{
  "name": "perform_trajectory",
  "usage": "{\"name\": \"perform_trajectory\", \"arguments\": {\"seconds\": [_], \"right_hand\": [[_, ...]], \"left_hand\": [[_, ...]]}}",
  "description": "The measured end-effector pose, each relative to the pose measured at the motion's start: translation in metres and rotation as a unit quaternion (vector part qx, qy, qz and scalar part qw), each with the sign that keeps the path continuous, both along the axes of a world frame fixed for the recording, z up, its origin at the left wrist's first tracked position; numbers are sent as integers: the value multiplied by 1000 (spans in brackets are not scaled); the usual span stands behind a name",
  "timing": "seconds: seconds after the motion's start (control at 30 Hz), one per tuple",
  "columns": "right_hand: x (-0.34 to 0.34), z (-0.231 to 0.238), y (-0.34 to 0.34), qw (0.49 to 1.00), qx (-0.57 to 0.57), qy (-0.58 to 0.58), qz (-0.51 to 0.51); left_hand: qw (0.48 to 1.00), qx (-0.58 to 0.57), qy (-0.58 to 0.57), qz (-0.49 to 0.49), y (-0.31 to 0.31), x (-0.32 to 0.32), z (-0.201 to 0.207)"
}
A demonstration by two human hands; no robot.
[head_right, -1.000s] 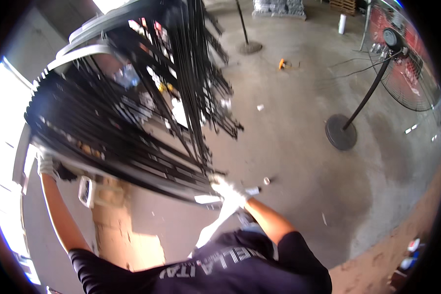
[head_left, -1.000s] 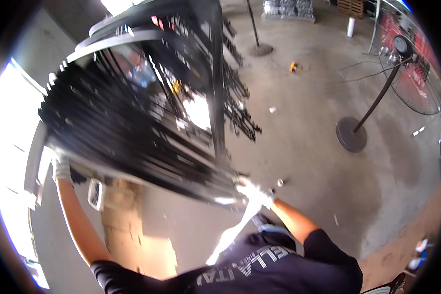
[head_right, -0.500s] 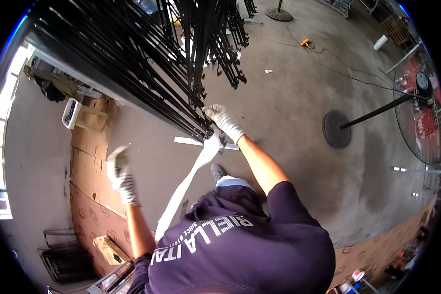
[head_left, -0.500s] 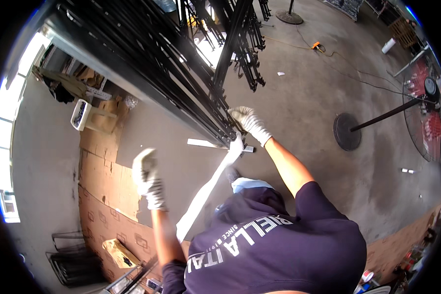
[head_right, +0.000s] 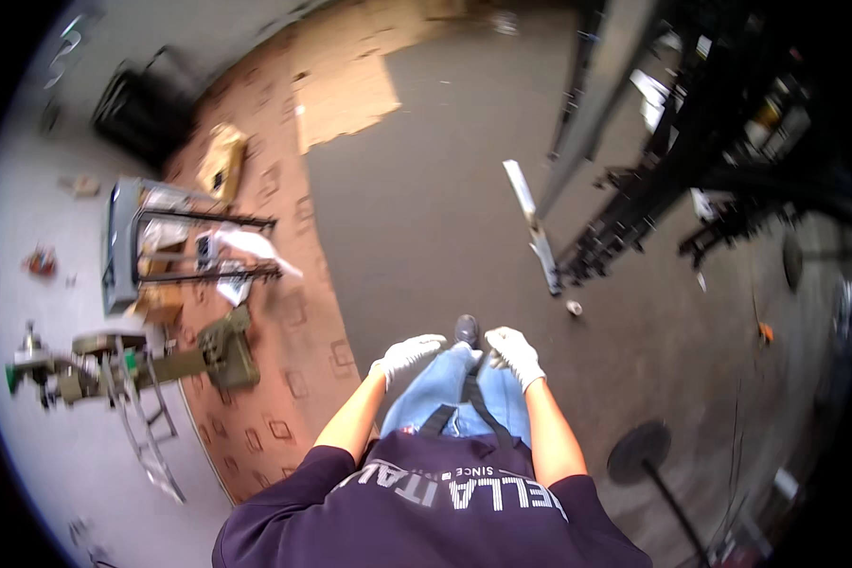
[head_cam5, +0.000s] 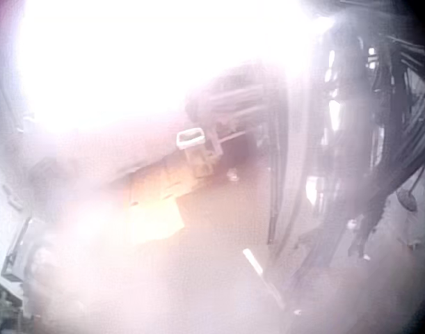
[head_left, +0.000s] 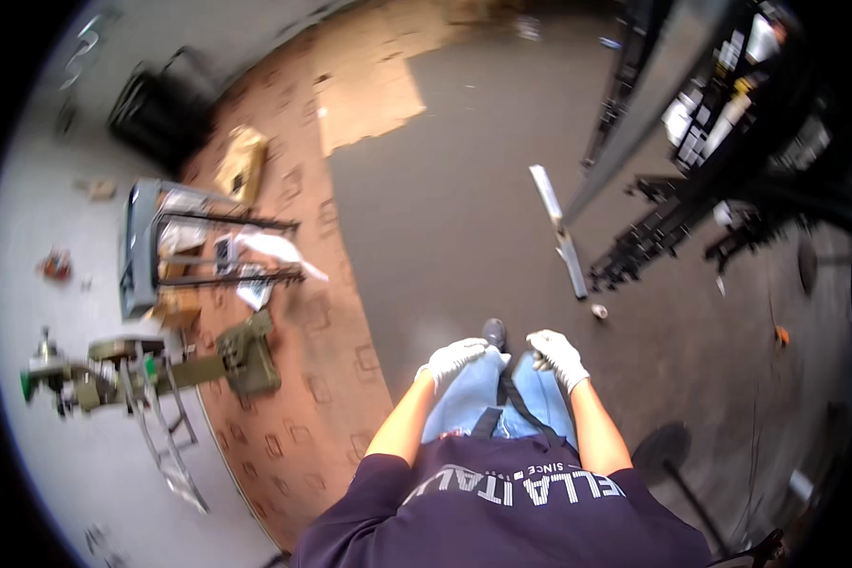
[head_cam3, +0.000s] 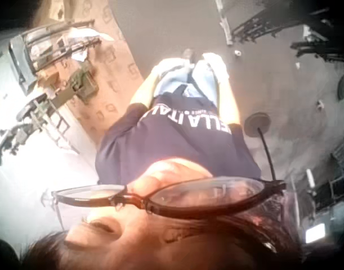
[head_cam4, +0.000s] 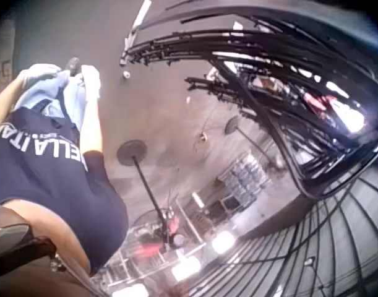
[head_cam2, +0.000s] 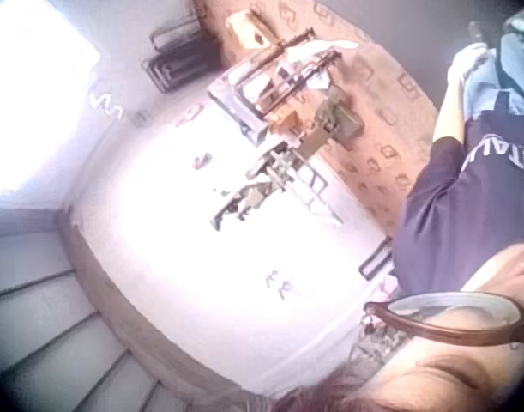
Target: The person gathers a bundle of black metal rods, wraps them in a sheet of white foam, and then secures the foam by wrapping clear plastic film around the bundle using a handheld roll.
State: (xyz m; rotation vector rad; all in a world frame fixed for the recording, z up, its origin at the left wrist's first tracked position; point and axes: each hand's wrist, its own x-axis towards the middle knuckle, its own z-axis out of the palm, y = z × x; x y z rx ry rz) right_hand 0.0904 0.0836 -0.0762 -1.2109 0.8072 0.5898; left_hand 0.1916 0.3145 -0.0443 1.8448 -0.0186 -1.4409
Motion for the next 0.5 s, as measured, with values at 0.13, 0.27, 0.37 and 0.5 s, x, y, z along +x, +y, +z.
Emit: {"name": "perform_trajectory", "arguments": {"seconds": [0.13,0.27,0.37,0.5], "right_hand": [[39,-30,70,994,14,-49,97],[75,-42,154,982,39,-97,159],[116,-5,235,967,83,-94,223],[162,12,347,913,90,-185,353]], "left_hand": [[892,-78,-107,433,72,4,6],[834,-46,-185,517,153,-43,-22],[790,-70,-136,593,180,-53,-3],[743,-92,-140,648,255,-51,-12]]}}
